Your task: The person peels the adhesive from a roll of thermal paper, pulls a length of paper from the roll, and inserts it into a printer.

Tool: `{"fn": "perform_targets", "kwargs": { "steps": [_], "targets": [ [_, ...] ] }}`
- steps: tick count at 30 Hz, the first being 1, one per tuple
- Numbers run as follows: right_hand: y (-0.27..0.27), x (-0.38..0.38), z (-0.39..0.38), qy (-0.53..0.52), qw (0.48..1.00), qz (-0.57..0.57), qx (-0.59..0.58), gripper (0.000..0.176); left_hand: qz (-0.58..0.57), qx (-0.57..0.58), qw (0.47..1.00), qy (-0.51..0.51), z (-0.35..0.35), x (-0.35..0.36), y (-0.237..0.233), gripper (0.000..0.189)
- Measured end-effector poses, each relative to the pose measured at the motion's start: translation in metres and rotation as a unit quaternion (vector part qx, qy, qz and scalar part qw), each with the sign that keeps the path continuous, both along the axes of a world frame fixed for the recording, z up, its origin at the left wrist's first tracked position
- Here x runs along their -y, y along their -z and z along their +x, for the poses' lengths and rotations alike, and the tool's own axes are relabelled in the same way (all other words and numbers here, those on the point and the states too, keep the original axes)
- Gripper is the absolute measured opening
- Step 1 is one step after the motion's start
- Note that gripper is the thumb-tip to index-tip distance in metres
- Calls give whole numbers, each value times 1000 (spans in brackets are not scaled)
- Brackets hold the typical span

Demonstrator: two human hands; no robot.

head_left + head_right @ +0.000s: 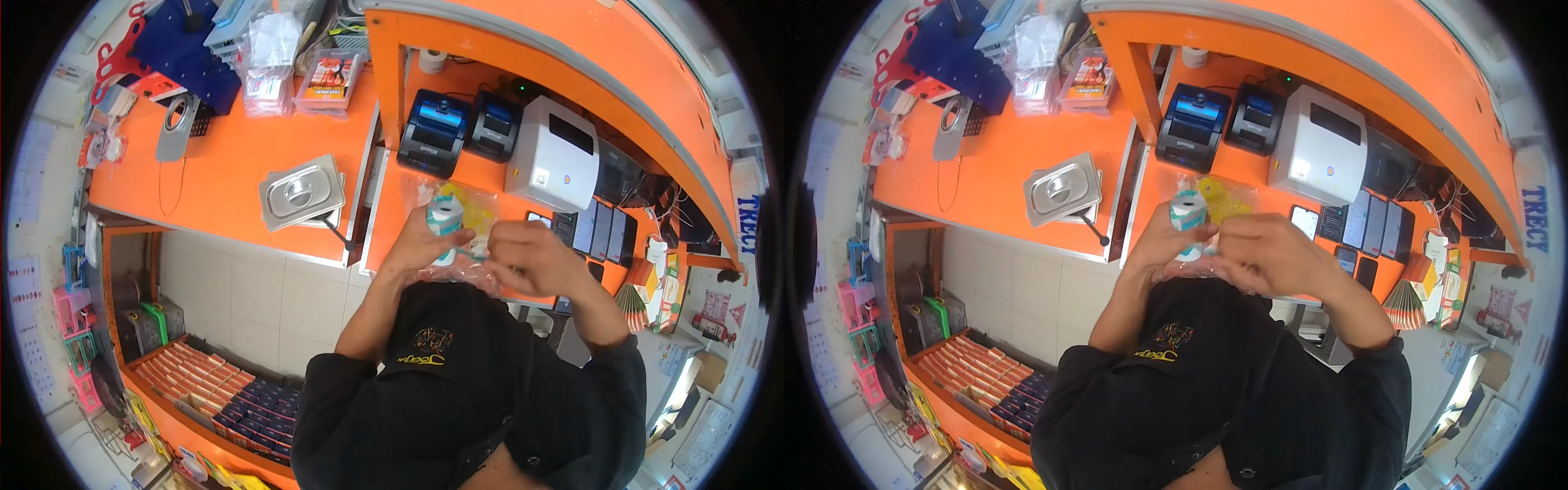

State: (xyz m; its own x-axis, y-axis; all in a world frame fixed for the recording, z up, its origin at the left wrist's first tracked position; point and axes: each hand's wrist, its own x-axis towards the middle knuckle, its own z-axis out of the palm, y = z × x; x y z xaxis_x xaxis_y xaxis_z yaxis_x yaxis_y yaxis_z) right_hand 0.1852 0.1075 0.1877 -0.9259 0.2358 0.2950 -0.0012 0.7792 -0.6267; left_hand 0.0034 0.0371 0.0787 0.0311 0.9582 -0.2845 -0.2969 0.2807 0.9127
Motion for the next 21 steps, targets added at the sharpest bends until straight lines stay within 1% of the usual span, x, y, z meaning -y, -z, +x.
{"fn": "perform_targets", "kwargs": {
  "steps": [1,2,3,4,6,7,8,9,10,12,13,14,15,16,17,19,20,21],
  "targets": [
    [4,1,-2,-6,1000,-2,-2,22,51,25,998,0,-2,1,3,31],
    [10,0,-5,45,997,-37,-52,21,107,49,993,-1,-6,-3,6,35],
    [16,-2,-6,97,987,-74,-101,20,121,-32,992,30,-12,-3,6,44],
    [23,-2,-4,93,988,-76,-100,20,119,-32,992,26,-10,-2,4,44],
    [36,-6,5,179,977,-83,-80,13,113,31,993,-13,-4,-2,-5,48],
    [39,-7,8,181,977,-84,-80,13,111,31,993,-12,-4,0,-5,48],
    [42,-10,12,214,965,-138,-55,9,123,-23,992,10,-4,1,-6,50],
    [44,-12,14,248,949,-192,-31,8,134,-77,987,34,-5,3,-5,52],
    [37,-12,10,252,948,-194,-31,8,132,-76,988,38,-7,3,-3,52],
    [16,-11,-4,180,970,-162,25,19,151,-125,967,163,-11,2,2,57],
    [22,-10,-6,146,981,-124,28,25,150,-124,967,164,-10,0,1,57],
    [21,-11,-5,147,981,-125,29,25,152,-120,961,195,-10,-2,-2,57],
    [19,-12,-5,104,985,-112,76,25,155,-116,955,225,-10,-2,-6,57],
    [18,-13,-6,61,986,-98,121,26,154,-116,955,224,-10,-1,-8,57],
    [21,-14,-6,59,986,-97,122,26,149,-121,954,231,-11,-1,-10,52],
    [34,-13,-7,37,998,-32,42,17,143,-124,952,239,-11,-1,-16,49],
    [42,-13,-7,37,998,-31,42,17,149,-151,937,277,-12,-3,-21,46],
    [50,-13,-9,33,999,-11,8,14,155,-178,920,314,-13,-4,-24,43]
  ]
}}
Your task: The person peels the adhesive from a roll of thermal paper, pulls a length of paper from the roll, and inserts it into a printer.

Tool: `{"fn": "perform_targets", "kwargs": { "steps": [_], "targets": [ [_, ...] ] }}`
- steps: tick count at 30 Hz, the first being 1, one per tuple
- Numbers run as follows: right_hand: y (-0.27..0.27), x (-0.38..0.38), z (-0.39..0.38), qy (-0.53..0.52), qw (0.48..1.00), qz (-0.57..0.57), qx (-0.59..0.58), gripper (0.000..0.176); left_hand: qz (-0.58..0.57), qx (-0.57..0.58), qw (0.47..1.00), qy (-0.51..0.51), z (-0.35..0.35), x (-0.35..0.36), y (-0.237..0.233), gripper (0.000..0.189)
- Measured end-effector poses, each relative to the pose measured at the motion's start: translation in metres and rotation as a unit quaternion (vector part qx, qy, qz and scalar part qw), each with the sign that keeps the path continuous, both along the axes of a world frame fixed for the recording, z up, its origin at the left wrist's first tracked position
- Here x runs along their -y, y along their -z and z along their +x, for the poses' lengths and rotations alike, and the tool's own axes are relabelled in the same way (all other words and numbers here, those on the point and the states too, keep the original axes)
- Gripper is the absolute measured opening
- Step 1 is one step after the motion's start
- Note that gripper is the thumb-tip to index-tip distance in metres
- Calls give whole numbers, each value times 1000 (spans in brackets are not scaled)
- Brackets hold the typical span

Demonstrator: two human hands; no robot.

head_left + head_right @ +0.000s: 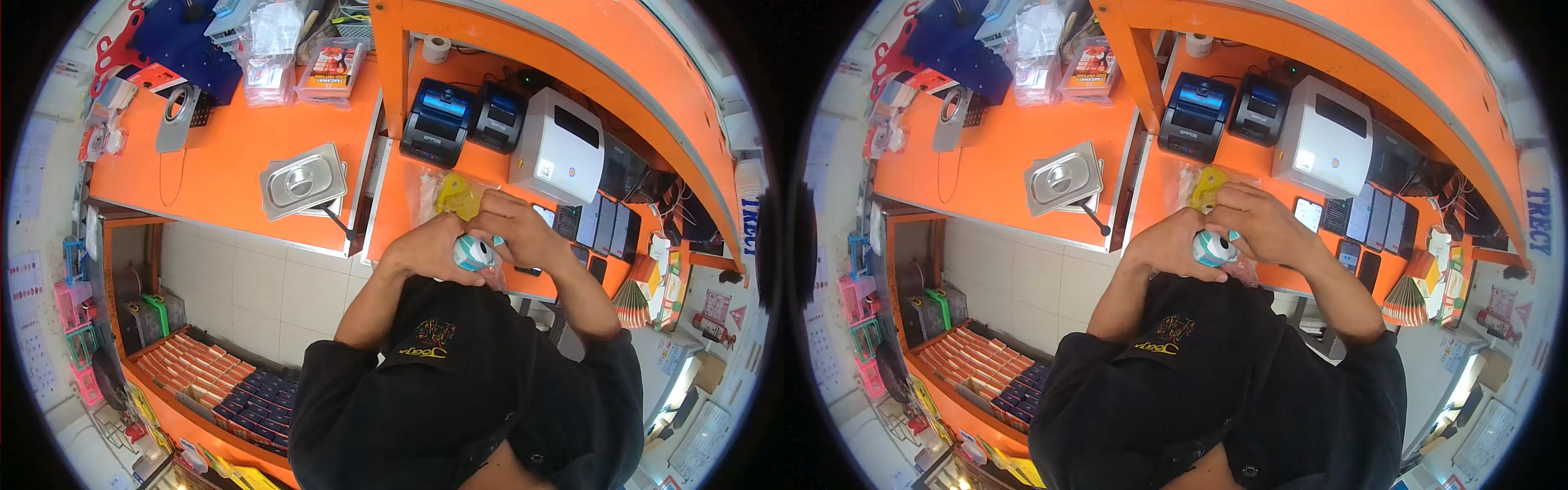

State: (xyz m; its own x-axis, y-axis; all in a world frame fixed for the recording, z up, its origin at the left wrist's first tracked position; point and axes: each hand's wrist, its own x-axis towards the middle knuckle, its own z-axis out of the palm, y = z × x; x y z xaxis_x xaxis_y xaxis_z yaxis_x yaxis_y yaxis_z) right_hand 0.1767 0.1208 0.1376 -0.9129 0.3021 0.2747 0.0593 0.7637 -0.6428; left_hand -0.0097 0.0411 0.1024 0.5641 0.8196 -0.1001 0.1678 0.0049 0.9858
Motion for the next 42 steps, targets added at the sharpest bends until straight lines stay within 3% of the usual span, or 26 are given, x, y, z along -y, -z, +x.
{"fn": "perform_targets", "kwargs": {
  "steps": [2,5,7,8,9,10,13,15,19,21,22,25,28,30,33,35,36,37,38,39,41,42],
  "targets": [
    [6,1,-2,-4,999,20,-35,11,30,-12,999,-6,0,1,3,41],
    [8,2,-5,60,996,-62,-31,7,122,-69,989,-42,4,4,15,44],
    [16,-1,2,158,966,-203,-15,16,185,-113,973,-73,7,7,4,51],
    [18,-5,5,159,966,-202,-15,16,146,-75,976,-144,8,11,-5,55],
    [19,-11,8,216,935,-281,-28,23,106,-35,971,-212,8,12,-13,60],
    [21,-14,11,272,892,-358,-41,30,108,-35,971,-211,6,11,-12,60],
    [33,-20,18,312,863,-395,-41,37,113,43,957,-263,2,10,-6,75],
    [35,-10,19,309,864,-395,-40,37,204,82,921,-322,0,6,0,71],
    [20,0,14,257,923,-282,-49,38,158,0,942,-295,-3,7,2,59],
    [-12,6,-3,173,984,-42,-5,34,165,-31,952,-255,-1,6,-1,59],
    [-11,9,-6,178,983,-44,-5,34,173,-62,958,-218,0,7,-1,58],
    [-4,10,-7,150,981,-121,-30,29,130,30,963,-235,7,8,2,68],
    [9,16,3,152,965,-213,-9,28,169,115,949,-238,10,9,5,75],
    [18,24,5,166,917,-359,-42,31,170,122,947,-245,11,10,6,74],
    [18,30,-7,254,871,-405,-111,37,193,112,936,-274,15,8,7,70],
    [31,27,0,235,844,-470,-106,37,215,95,925,-298,15,7,8,67],
    [38,24,3,212,814,-532,-99,38,90,194,915,-343,13,8,12,66],
    [41,25,6,212,815,-530,-101,38,-39,289,879,-378,11,9,18,65],
    [44,29,8,227,838,-492,-64,37,38,269,891,-362,1,5,31,55],
    [45,32,10,238,858,-453,-26,37,39,269,890,-366,-2,5,31,55],
    [43,31,7,227,884,-408,-1,31,-106,404,842,-340,-6,6,32,50],
    [41,30,4,223,895,-383,-51,27,-98,403,856,-309,-6,7,38,46]
  ]
}}
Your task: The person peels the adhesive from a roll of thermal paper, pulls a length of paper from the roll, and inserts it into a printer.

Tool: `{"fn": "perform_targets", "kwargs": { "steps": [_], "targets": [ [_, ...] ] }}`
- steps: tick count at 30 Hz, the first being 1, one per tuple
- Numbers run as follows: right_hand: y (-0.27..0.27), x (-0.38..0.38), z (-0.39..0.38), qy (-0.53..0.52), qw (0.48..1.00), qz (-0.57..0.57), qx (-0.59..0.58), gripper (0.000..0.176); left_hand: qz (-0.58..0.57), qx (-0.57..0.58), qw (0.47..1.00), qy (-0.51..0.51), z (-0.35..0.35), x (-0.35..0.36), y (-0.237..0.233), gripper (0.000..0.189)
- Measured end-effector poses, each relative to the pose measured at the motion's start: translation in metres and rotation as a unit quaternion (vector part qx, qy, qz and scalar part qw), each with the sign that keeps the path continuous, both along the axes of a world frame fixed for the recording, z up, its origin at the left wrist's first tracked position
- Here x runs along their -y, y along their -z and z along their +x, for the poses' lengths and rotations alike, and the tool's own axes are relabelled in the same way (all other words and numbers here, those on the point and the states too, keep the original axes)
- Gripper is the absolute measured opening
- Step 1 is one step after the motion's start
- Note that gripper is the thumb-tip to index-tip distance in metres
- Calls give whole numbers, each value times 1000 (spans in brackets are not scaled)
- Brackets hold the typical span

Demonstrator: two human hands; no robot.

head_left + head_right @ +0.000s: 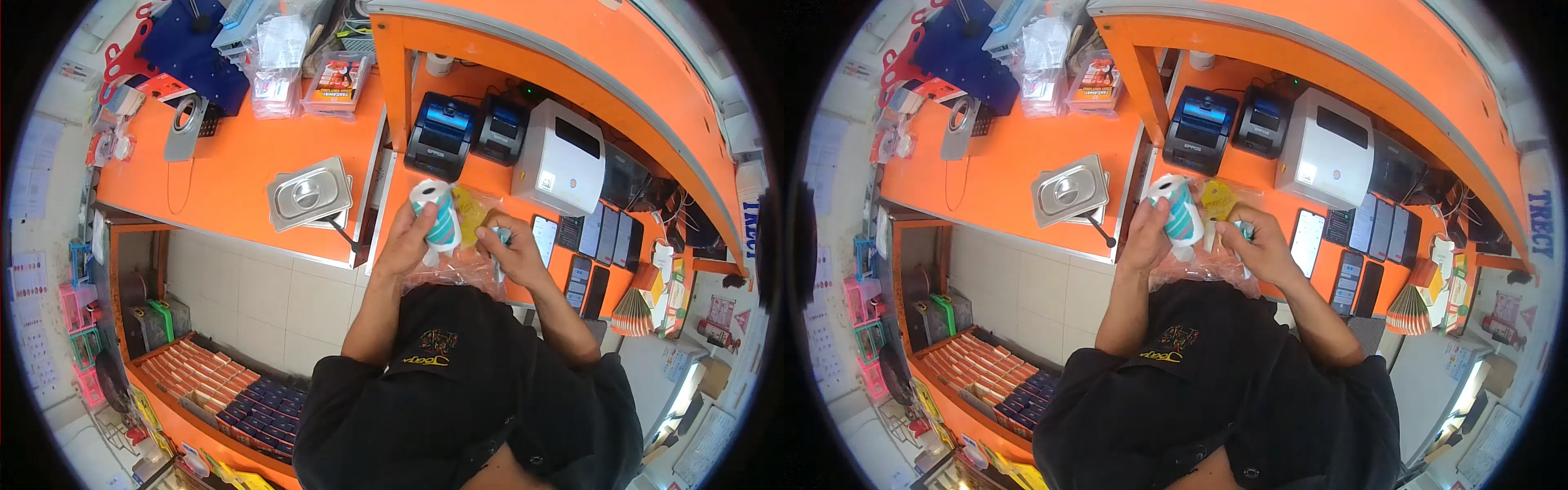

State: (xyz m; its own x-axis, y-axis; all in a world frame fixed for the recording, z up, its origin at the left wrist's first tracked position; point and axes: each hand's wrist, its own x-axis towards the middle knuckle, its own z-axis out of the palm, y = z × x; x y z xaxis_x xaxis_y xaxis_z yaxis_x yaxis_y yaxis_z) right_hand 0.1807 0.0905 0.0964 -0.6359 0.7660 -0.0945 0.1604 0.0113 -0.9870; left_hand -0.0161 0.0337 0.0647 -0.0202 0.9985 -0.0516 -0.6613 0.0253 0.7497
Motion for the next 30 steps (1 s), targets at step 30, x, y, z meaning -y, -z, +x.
{"fn": "perform_targets", "kwargs": {
  "steps": [30],
  "targets": [
    [-7,19,-8,-31,933,357,16,25,-94,142,980,-100,21,-13,15,57]
  ]
}}
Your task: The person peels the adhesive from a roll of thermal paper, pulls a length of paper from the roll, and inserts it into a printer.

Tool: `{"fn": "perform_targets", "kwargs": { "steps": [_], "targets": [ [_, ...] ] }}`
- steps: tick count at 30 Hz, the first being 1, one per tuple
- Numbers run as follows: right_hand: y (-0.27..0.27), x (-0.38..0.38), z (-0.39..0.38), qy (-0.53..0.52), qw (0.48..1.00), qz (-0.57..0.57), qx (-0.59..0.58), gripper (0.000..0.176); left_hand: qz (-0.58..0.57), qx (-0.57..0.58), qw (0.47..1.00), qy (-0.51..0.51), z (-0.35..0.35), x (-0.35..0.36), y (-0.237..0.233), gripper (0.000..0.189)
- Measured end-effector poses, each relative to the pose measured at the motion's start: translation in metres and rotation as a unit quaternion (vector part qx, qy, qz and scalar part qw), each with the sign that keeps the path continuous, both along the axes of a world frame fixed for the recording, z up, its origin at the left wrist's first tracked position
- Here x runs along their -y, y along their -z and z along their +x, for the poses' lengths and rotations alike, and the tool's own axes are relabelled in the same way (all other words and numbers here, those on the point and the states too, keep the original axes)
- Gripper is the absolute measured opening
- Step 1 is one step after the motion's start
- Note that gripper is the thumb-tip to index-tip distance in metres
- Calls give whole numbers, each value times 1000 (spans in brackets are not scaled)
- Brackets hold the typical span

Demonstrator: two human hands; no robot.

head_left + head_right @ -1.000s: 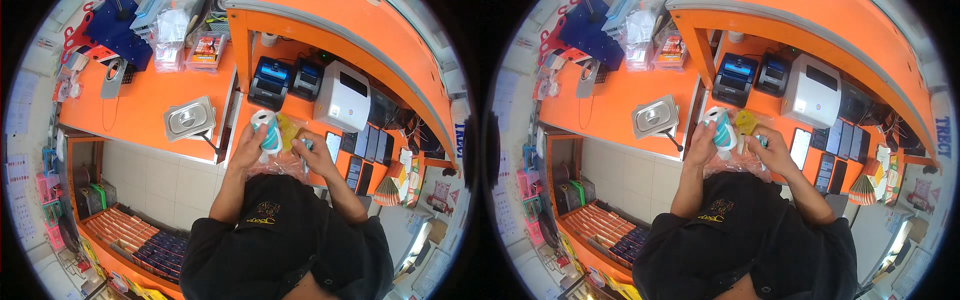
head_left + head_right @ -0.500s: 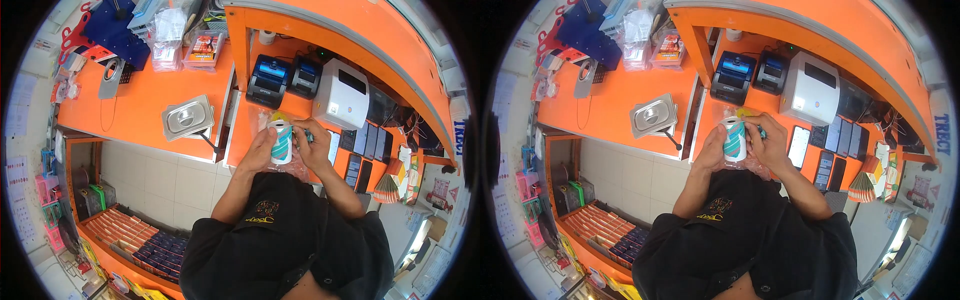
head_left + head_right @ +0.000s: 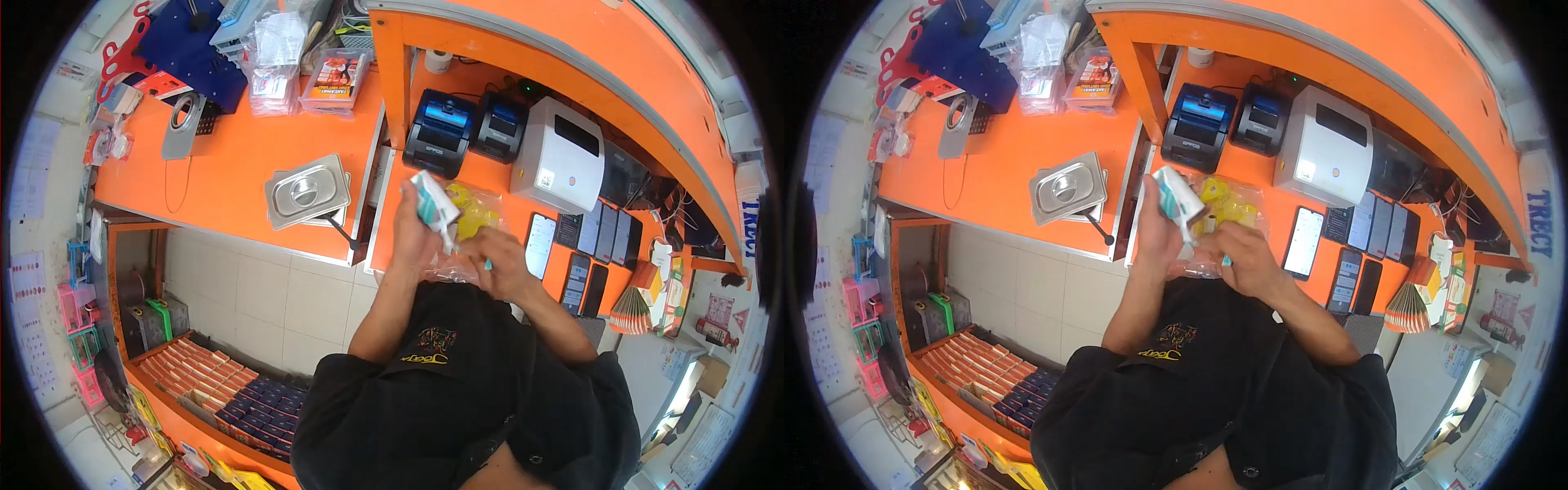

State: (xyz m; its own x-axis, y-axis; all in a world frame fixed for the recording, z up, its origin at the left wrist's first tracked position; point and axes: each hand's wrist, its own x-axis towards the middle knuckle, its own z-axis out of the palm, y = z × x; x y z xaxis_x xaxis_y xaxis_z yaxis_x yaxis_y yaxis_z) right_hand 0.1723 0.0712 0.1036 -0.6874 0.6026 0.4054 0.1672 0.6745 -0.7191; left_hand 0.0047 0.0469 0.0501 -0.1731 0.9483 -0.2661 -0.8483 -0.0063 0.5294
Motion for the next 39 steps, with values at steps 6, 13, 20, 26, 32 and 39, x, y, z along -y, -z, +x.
{"fn": "perform_targets", "kwargs": {
  "steps": [6,13,20,26,32,39],
  "targets": [
    [-8,7,18,-108,983,-140,50,14,50,79,994,-58,-15,-1,2,45],
    [-8,2,49,-57,883,-383,-265,40,-15,38,995,-93,-17,-2,17,46],
    [-26,-16,62,169,938,-271,-136,38,22,-9,998,-66,-21,7,0,30],
    [-20,-1,-14,103,991,-78,-29,26,42,-37,998,-37,18,5,-8,38],
    [-6,1,-16,48,999,-7,3,24,53,90,994,0,14,8,-5,44],
    [-36,24,9,-103,986,-85,-99,37,4,27,995,-97,-15,15,-13,26]
  ]
}}
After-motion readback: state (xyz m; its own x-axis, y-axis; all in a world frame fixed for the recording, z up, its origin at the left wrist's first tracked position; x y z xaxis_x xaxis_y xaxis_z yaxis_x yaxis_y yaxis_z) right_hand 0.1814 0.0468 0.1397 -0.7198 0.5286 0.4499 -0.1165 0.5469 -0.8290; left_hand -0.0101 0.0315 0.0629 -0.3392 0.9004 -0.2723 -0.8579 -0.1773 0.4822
